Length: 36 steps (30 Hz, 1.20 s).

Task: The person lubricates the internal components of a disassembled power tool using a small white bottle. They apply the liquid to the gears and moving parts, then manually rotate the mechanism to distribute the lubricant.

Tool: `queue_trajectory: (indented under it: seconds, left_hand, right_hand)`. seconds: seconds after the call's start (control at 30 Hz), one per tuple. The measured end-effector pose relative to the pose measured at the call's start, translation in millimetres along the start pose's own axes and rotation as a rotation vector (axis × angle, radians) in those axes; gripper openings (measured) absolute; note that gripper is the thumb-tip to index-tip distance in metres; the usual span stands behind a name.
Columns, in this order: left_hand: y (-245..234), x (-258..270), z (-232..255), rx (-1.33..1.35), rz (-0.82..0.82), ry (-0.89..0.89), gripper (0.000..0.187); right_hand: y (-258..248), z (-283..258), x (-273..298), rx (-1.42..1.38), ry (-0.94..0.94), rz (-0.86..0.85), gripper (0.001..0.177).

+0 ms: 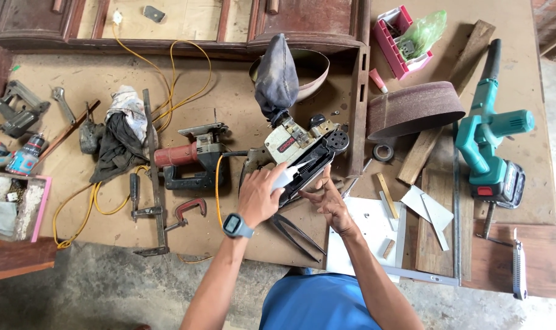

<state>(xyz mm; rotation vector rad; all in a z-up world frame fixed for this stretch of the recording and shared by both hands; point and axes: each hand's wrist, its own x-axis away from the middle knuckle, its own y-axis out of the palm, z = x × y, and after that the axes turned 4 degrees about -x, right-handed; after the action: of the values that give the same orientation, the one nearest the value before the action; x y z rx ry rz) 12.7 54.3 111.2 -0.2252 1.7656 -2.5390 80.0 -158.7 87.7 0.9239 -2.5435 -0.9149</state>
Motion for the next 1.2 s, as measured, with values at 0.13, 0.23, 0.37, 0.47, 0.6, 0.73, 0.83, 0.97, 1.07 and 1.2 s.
queue_trajectory:
  seconds: [0.13, 0.23, 0.37, 0.47, 0.6, 0.73, 0.83, 0.97, 1.07, 1.2]
  left_hand:
    - [-2.2, -17.9, -7.1, -0.081, -0.089, 0.084, 0.064]
    - [17.3, -33.2, -17.4, -0.165, -0.115, 0.147, 0.066]
    - [26.8, -50.4, -22.3, -0.202, -0.101, 0.229, 0.066]
    - [35.2, -60.8, -22.3, -0.224, -0.076, 0.273, 0.063]
    - [41.3, -72.0, -15.5, -0.279, -0.079, 0.28, 0.06]
    - [30.3, -74.8, -6.5, -0.31, -0.101, 0.276, 0.059]
    - [25.6, -75.7, -4.3, -0.316, -0.123, 0.275, 0.056]
    - [21.7, -79.0, -0.6, -0.331, -0.147, 0.275, 0.055]
    - [13.7, -79.4, 5.2, -0.34, -0.171, 0.276, 0.055]
    - [18.1, -83.4, 4.3, -0.363, -0.156, 0.308, 0.059]
  right_hand:
    - [-12.7, 17.6, 0.5, -0.014, 0.002, 0.033, 0.065]
    - [-10.7, 15.2, -1.2, -0.022, -0.017, 0.039, 0.064]
    - [-16.0, 18.8, -1.3, -0.049, -0.026, 0.015, 0.061]
    - [-15.7, 18.4, -0.6, -0.057, -0.034, 0.022, 0.061]
    - [-20.3, 23.8, 0.7, -0.071, -0.032, 0.022, 0.06]
    - [-18.9, 15.3, -0.2, -0.098, -0.017, 0.01, 0.062]
    - [-27.7, 27.1, -0.1, -0.104, -0.008, 0.01, 0.062]
    - [-30.3, 28.2, -1.4, -0.096, 0.002, 0.006, 0.061]
    - [-21.4, 16.9, -2.4, -0.073, 0.019, 0.009, 0.06]
    - [-39.0, 36.1, 0.0, -0.09, 0.031, 0.024, 0.062]
